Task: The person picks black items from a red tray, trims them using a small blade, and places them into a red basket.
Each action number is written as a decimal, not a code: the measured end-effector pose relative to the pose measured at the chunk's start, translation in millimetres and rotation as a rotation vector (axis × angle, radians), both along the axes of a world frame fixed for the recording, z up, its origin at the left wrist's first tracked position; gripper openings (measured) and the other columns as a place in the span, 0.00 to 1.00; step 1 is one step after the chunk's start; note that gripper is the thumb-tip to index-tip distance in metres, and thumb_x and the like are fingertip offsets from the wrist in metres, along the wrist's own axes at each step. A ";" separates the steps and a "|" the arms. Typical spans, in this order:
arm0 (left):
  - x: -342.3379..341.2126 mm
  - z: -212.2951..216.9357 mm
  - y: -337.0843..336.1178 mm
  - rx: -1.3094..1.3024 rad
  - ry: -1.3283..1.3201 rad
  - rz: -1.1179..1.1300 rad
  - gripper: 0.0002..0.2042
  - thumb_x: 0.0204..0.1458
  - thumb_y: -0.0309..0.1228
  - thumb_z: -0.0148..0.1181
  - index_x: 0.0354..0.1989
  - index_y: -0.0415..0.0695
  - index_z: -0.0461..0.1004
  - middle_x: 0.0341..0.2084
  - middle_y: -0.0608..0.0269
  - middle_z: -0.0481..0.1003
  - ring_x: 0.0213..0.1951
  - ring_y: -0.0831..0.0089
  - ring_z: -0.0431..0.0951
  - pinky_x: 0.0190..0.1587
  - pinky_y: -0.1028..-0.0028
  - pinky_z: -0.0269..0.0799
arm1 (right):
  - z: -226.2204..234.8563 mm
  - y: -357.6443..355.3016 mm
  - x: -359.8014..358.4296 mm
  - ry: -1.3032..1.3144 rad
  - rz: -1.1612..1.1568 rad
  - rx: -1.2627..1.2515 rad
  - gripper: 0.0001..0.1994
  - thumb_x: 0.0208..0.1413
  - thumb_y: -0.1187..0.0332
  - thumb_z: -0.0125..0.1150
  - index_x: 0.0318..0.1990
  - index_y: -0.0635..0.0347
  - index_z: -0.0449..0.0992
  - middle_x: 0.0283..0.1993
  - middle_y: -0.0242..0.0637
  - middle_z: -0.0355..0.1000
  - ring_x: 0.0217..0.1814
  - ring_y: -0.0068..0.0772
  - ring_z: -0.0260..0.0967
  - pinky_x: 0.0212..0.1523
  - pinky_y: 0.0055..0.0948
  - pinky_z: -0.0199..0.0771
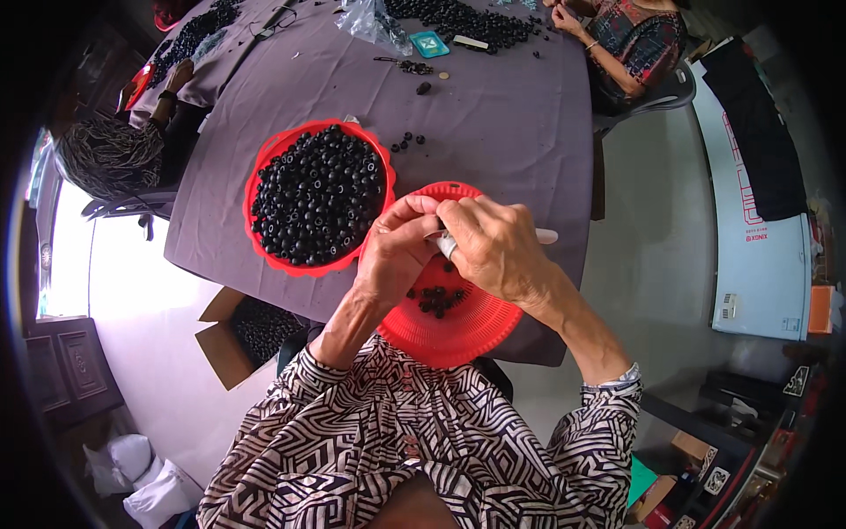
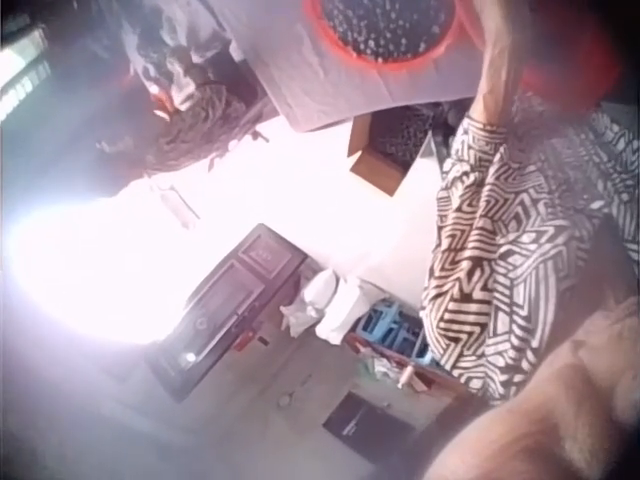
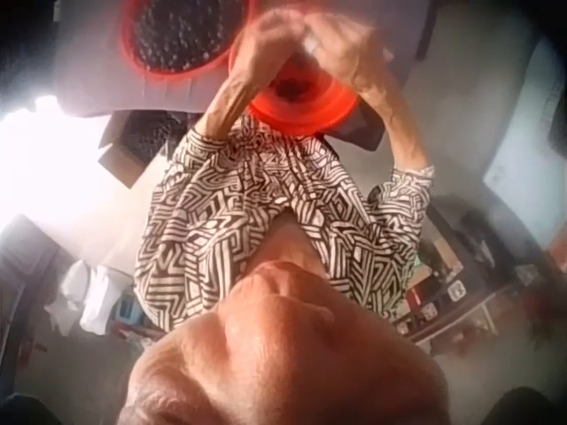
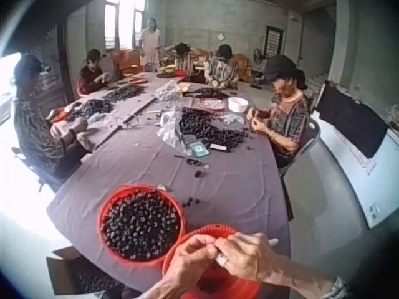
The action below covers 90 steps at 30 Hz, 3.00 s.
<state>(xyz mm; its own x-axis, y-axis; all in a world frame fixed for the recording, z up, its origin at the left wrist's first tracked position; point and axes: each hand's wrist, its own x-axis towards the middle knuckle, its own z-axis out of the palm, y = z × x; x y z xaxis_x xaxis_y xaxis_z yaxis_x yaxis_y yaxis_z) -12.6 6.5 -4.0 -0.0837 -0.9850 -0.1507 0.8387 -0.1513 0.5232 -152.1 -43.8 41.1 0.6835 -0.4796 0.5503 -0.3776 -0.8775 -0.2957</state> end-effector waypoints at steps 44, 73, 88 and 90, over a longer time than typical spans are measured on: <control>28.5 17.5 -5.7 -0.259 -0.095 -0.064 0.10 0.47 0.21 0.59 0.39 0.38 0.71 0.36 0.59 0.74 0.37 0.73 0.75 0.44 0.74 0.73 | 31.5 -20.7 1.5 0.014 0.073 0.462 0.17 0.47 0.61 0.64 0.27 0.64 0.63 0.18 0.43 0.64 0.20 0.44 0.65 0.21 0.35 0.61; 21.9 17.5 -7.7 -0.158 0.035 -0.063 0.07 0.51 0.20 0.55 0.39 0.36 0.72 0.36 0.60 0.74 0.38 0.73 0.74 0.45 0.71 0.71 | 39.2 -18.9 2.3 0.165 0.059 0.439 0.12 0.48 0.67 0.58 0.24 0.65 0.63 0.16 0.47 0.65 0.20 0.52 0.65 0.23 0.44 0.60; 15.2 18.2 -6.0 -0.115 0.065 -0.030 0.07 0.52 0.20 0.53 0.39 0.35 0.72 0.36 0.57 0.75 0.38 0.71 0.75 0.46 0.71 0.70 | 34.8 -17.0 0.1 0.207 0.028 0.412 0.10 0.48 0.69 0.57 0.26 0.66 0.64 0.19 0.48 0.68 0.22 0.50 0.68 0.25 0.43 0.66; 14.0 19.8 -5.2 -0.081 0.097 -0.034 0.07 0.52 0.20 0.53 0.39 0.35 0.72 0.36 0.57 0.75 0.39 0.70 0.75 0.47 0.71 0.70 | 35.4 -16.5 -0.1 0.202 0.028 0.386 0.10 0.48 0.69 0.56 0.26 0.66 0.64 0.19 0.48 0.68 0.22 0.50 0.69 0.25 0.43 0.66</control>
<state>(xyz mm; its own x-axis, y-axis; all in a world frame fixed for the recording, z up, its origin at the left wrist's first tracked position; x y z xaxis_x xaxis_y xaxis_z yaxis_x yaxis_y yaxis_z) 1.3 1.3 15.8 -0.1274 -0.9900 -0.0599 0.8811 -0.1407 0.4516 -152.2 -60.4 76.5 0.7749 -0.6035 0.1879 -0.4391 -0.7278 -0.5268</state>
